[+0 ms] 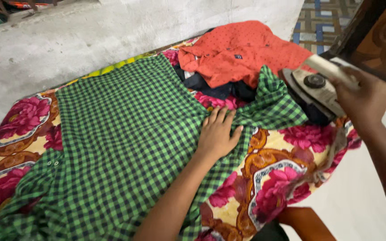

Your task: The person irons a green checkered shirt on a floral-patterned ironing board. They repeatedly smooth the fabric with their hands and use a white electric iron to press the shirt, adjusting the garment between passes.

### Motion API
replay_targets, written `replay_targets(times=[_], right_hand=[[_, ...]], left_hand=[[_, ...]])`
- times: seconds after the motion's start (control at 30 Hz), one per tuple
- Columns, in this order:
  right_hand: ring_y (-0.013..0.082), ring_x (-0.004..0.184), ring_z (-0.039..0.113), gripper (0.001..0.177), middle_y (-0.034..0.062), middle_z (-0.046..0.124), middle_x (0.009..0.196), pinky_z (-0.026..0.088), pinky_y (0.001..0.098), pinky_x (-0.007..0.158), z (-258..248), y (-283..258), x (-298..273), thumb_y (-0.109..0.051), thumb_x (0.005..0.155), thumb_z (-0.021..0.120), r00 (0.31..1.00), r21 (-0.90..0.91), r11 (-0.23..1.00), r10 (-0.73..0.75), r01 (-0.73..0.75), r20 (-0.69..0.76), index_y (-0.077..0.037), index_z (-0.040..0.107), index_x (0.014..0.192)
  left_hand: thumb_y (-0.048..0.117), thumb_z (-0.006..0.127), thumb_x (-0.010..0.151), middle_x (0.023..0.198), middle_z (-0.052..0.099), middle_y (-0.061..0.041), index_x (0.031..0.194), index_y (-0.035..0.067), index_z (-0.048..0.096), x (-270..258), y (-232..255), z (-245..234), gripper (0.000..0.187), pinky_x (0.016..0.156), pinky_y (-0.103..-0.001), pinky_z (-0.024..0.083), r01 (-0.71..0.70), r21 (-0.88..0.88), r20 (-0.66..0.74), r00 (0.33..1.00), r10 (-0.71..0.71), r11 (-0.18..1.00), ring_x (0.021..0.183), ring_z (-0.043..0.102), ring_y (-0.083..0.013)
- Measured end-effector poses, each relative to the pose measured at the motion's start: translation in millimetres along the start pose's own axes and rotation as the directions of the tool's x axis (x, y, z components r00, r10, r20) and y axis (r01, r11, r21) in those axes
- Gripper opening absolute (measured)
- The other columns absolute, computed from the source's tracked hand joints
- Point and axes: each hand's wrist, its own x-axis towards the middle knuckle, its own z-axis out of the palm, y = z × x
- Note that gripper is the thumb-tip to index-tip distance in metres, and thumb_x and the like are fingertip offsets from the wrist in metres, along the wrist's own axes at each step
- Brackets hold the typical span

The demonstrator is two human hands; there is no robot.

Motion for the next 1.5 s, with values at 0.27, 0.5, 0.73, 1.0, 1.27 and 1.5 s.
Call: replay_targets(times=[0.27,0.5,0.73,1.0,1.27,1.5], right_hand=[[0.0313,0.112,0.068,0.021,0.0098,0.074,0.11,0.05,0.046,0.093,-36,-67,-15,0.0,0.085,0.081,0.726,-0.244,0.722,-0.681,0.647,-0.091,-0.005,0.075,0.103],[0.0409,0.098,0.069,0.045,0.0207,0.071,0.109,0.056,0.0478,0.084,76,-78,28,-0.029,0.079,0.078,0.755,0.084,0.783,-0.619,0.617,0.216,-0.005,0.074,0.116],[0.0318,0.084,0.071,0.032,0.0172,0.074,0.098,0.056,0.0446,0.075,11,-132,21,-0.031,0.101,0.077,0.898,0.223,0.879,-0.438,0.422,0.028,-0.004,0.072,0.118],[0.0167,0.093,0.075,0.038,0.0079,0.077,0.109,0.06,0.035,0.08,-42,-272,-58,-0.027,0.085,0.078,0.598,0.737,0.676,-0.597,0.015,0.535,-0.008,0.072,0.118],[0.0256,0.124,0.064,0.049,0.0068,0.069,0.131,0.053,0.0415,0.097,-1,-263,-98,-0.033,0.084,0.079,0.524,0.605,0.774,-0.598,0.184,0.606,-0.014,0.068,0.128],[0.0233,0.121,0.067,0.024,0.0071,0.073,0.125,0.054,0.0388,0.101,23,-212,-155,-0.021,0.087,0.074,0.619,0.673,0.596,-0.743,0.438,0.255,-0.008,0.076,0.107]], left_hand=[[0.037,0.065,0.097,0.141,0.057,-0.022,0.132,0.0,0.06,0,-2,-6,0.051,0.111,-0.052,0.041,-0.061,-0.155,-0.156,0.987,0.037,0.986,0.134,0.05,-0.0388],[0.034,0.063,0.098,0.13,0.06,-0.016,0.13,0.004,0.061,7,-9,-26,0.044,0.104,-0.051,0.045,0.005,-0.056,-0.111,0.994,-0.011,0.998,0.125,0.056,-0.0358],[0.055,0.056,0.094,0.155,0.045,-0.019,0.152,0.008,0.043,-22,-16,-110,0.075,0.112,-0.054,0.035,-0.138,0.205,0.39,0.92,0.049,0.969,0.14,0.041,-0.0399],[0.062,0.054,0.092,0.155,0.049,-0.015,0.159,0.008,0.031,-104,-16,-162,0.089,0.113,-0.05,0.044,0.407,-0.738,0.343,0.913,-0.221,0.539,0.14,0.052,-0.0324],[0.071,0.062,0.086,0.164,0.038,-0.011,0.161,0.008,0.024,-152,-96,-194,0.106,0.123,-0.052,0.024,0.45,-0.88,0.445,0.666,-0.599,-0.152,0.152,0.035,-0.0294],[0.059,0.073,0.074,0.157,0.036,-0.017,0.159,0.018,0.015,-171,-102,-215,0.111,0.118,-0.054,0.037,0.503,-0.853,0.261,0.639,-0.724,0.136,0.148,0.04,-0.0342]])
